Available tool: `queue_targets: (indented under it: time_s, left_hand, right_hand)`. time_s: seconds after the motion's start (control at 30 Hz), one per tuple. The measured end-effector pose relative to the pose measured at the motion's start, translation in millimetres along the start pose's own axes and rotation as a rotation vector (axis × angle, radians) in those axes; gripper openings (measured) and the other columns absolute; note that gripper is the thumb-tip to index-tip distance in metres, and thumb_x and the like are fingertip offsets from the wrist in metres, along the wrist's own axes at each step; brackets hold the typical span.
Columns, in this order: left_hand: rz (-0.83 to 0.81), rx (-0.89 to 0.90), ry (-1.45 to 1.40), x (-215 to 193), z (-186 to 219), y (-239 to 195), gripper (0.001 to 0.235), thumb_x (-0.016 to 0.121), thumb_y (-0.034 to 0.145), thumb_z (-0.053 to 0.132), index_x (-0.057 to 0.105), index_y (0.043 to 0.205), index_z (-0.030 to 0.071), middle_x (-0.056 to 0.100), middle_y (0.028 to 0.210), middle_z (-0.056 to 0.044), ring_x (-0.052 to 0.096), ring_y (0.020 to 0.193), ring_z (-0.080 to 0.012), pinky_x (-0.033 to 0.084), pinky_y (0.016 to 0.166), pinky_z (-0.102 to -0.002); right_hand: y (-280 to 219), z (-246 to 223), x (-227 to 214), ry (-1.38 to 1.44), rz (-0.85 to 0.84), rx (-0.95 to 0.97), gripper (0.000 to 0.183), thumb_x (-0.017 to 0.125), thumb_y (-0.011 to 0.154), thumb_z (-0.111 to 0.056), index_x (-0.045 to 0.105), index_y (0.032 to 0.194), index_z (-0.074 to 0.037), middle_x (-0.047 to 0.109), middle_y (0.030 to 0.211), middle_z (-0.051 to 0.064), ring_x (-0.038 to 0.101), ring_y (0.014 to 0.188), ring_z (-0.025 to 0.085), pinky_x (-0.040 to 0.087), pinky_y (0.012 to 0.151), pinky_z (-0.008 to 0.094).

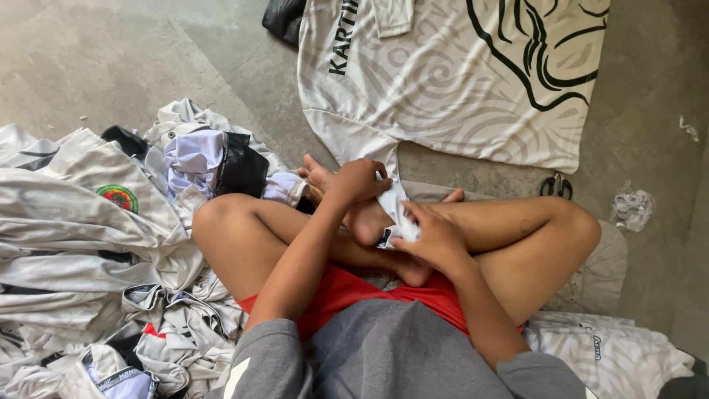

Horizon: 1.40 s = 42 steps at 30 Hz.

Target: The person sits on the floor and uses scissors to cut a white t-shirt, trimming the hem and sleeves. After cutting, they fold the t-shirt and place it on a pile of other clothes.

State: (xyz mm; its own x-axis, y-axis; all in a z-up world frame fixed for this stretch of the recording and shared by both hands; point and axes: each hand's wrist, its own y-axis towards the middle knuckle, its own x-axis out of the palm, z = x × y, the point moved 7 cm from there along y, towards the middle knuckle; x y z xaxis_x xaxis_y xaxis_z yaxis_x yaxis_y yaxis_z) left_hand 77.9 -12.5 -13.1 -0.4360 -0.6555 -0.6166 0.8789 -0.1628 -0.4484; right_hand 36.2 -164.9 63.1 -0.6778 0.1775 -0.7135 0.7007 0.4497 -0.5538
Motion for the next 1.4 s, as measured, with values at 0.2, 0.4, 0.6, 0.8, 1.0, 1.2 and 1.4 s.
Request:
queue_targets:
  time_s: [0.2,0.4,0.6,0.8,1.0,1.2,1.4]
  left_hand:
    - [0.084,-0.093,-0.084,-1.8,-8.3,-1.2,0.032,0.049,0.084,0.038,0.065,0.096,0.014,0.068,0.075,-0.009,0.067,0.078,-0.0305,0.052,0.073,-0.043]
    - [0.177,-0.088,-0.154,-4.0,-20.5,6.5,0.031,0.05,0.086,0.036,0.064,0.099,0.012,0.068,0.073,-0.012,0.066,0.078,-0.0343,0.049,0.076,-0.045]
    - [0.198,-0.122,0.16,-22.3,-16.9,-4.9,0.03,0.066,0.073,0.029,0.065,0.1,0.015,0.068,0.09,-0.009,0.062,0.092,-0.029,0.035,0.09,-0.044]
    - [0.492,-0.625,0.314,-58.9,-74.2,-20.8,0.048,0.064,0.076,0.047,0.052,0.102,0.008,0.062,0.101,-0.013,0.054,0.104,-0.0272,0.012,0.105,-0.054]
    - [0.347,-0.583,0.056,-48.5,-87.0,-14.3,0.037,0.049,0.085,0.038,0.066,0.095,0.006,0.067,0.096,-0.015,0.055,0.107,-0.0333,0.006,0.104,-0.059]
    - [0.659,-0.385,-0.729,-35.1,-123.8,3.4,0.023,0.044,0.091,0.029,0.05,0.09,0.007,0.056,0.068,-0.013,0.06,0.071,-0.0315,0.043,0.072,-0.045]
    - [0.732,-0.317,-1.07,-35.0,-124.1,8.9,0.026,0.064,0.081,0.02,0.047,0.098,0.01,0.051,0.061,0.001,0.051,0.053,-0.0113,0.042,0.055,-0.025]
  right_hand:
    - [10.8,2.8,10.1,0.879,-0.103,-0.167,0.05,0.056,0.072,-0.005,0.056,0.122,-0.002,0.061,0.115,0.019,0.055,0.105,0.023,0.041,0.095,0.038]
    - [24.7,13.3,18.5,1.307,-0.063,-0.017,0.049,0.048,0.08,-0.016,0.051,0.127,-0.001,0.063,0.109,0.018,0.059,0.098,0.02,0.046,0.087,0.032]
    - [-4.7,-44.8,-30.8,0.316,-0.173,-0.119,0.047,0.066,0.073,-0.024,0.061,0.118,-0.013,0.061,0.11,0.022,0.057,0.104,0.039,0.044,0.091,0.046]
    - [39.8,20.4,15.0,0.453,0.169,-0.068,0.044,0.067,0.079,-0.038,0.061,0.119,-0.022,0.062,0.102,0.004,0.062,0.092,0.019,0.049,0.082,0.032]
    - [63.7,2.6,13.0,0.369,-0.109,0.149,0.073,0.071,0.068,-0.036,0.048,0.128,-0.001,0.068,0.078,0.008,0.065,0.075,0.022,0.051,0.066,0.036]
    - [32.5,-41.3,4.8,0.36,0.098,-0.077,0.075,0.073,0.069,-0.024,0.042,0.136,-0.012,0.056,0.106,0.016,0.054,0.107,0.037,0.046,0.089,0.047]
    - [-3.1,-51.7,32.6,0.159,0.226,-0.337,0.078,0.08,0.054,-0.045,0.054,0.122,-0.017,0.046,0.124,0.013,0.05,0.109,0.038,0.041,0.09,0.047]
